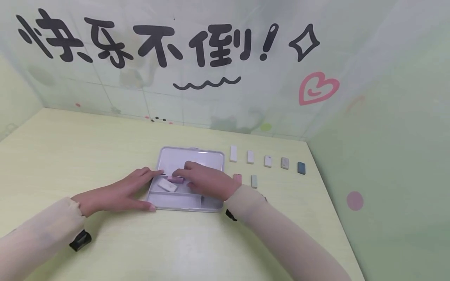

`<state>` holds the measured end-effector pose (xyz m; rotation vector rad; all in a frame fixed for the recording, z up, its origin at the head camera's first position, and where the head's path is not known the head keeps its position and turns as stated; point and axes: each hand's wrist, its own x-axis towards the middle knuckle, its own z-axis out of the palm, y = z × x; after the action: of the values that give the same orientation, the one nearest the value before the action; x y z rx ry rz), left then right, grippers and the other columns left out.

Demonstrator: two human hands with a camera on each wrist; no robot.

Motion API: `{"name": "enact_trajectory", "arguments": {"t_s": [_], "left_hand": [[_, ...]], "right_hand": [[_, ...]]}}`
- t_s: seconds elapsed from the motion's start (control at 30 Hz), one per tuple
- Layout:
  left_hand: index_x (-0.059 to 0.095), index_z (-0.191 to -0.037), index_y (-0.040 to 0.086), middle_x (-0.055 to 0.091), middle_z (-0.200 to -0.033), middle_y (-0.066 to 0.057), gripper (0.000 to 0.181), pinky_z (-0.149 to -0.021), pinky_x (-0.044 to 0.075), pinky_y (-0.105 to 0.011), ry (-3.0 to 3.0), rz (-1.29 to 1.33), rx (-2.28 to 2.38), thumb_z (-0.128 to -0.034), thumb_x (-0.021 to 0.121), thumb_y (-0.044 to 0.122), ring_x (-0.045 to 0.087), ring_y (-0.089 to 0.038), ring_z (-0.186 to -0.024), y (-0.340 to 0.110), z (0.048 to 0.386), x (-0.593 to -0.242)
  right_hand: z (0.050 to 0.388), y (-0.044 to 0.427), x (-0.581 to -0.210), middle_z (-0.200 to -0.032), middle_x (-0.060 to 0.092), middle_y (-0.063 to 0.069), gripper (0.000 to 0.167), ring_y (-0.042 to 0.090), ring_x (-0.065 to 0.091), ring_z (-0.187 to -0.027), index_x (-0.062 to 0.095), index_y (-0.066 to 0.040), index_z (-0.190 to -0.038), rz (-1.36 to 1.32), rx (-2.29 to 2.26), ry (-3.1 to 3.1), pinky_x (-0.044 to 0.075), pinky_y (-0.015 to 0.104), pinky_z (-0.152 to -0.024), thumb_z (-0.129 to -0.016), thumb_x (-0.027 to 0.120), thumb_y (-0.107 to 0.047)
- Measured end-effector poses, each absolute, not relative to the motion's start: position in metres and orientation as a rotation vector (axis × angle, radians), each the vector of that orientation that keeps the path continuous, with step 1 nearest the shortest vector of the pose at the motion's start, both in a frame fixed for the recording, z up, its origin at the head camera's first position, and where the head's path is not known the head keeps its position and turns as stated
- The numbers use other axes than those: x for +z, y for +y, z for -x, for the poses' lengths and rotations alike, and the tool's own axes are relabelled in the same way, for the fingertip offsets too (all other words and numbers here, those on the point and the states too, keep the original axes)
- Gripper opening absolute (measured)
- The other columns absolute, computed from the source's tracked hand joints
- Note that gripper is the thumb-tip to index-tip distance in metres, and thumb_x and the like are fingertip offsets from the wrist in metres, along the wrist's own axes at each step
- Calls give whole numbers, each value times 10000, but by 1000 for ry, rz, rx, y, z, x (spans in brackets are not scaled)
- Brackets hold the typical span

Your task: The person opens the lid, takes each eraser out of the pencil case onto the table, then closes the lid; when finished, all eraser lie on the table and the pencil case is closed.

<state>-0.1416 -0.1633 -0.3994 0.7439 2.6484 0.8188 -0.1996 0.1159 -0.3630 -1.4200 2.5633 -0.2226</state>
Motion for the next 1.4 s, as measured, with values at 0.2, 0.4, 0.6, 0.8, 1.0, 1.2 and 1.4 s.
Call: {"name": "enact_trajectory", "arguments": {"t_s": [0.2,0.4,0.6,0.8,1.0,1.2,1.4], "left_hand": [[362,-1598,42,490,-1286,-53,1004,-1029,473,-466,2665,-766,812,-864,808,561,440,-236,-1205,-166,141,-398],[364,-1593,25,490,-1271,-50,1000,-1016,463,-451,2663,-784,822,-873,796,568,435,-229,-1190,-166,140,-398],[350,-1605,50,489,-1296,-43,990,-1047,460,-477,2658,-775,822,-882,791,562,431,-232,-1221,-165,141,-400],[361,-1597,35,492,-1282,-50,989,-1030,463,-464,2669,-796,817,-877,799,554,441,-234,-1207,-164,143,-399],[364,-1594,30,491,-1275,-50,985,-1026,461,-456,2658,-793,825,-877,803,544,438,-232,-1203,-163,141,-398],[361,-1596,31,491,-1281,-54,998,-1033,466,-465,2655,-785,830,-871,805,552,440,-237,-1206,-163,141,-398],[362,-1595,31,494,-1292,-71,1003,-1036,473,-481,2661,-770,825,-864,812,551,448,-243,-1199,-163,140,-400]], "right_hand": [[201,102,-363,-1141,622,-8,527,108,564,-898,567,-324,-1477,1461,-125,2559,470,197,-749,-1040,538,-32],[203,90,-365,-1124,596,-6,466,103,533,-890,572,-308,-1468,1555,52,2546,430,171,-650,-1080,512,-59],[203,88,-367,-1044,553,-8,357,96,504,-804,626,-285,-1338,1571,88,2566,358,169,-612,-1077,522,-65],[203,89,-369,-1024,547,-10,332,105,479,-769,622,-261,-1283,1599,83,2594,359,180,-601,-1064,520,-34],[202,92,-369,-1024,569,-18,352,110,501,-814,619,-266,-1303,1630,83,2616,416,192,-638,-1063,516,-30],[203,96,-370,-1045,597,-59,330,76,526,-864,615,-312,-1387,1492,-110,2598,465,191,-699,-1104,522,-169],[204,100,-373,-1026,627,-46,322,87,558,-858,632,-249,-1408,1344,-337,2571,491,207,-790,-1091,575,-246]]}}
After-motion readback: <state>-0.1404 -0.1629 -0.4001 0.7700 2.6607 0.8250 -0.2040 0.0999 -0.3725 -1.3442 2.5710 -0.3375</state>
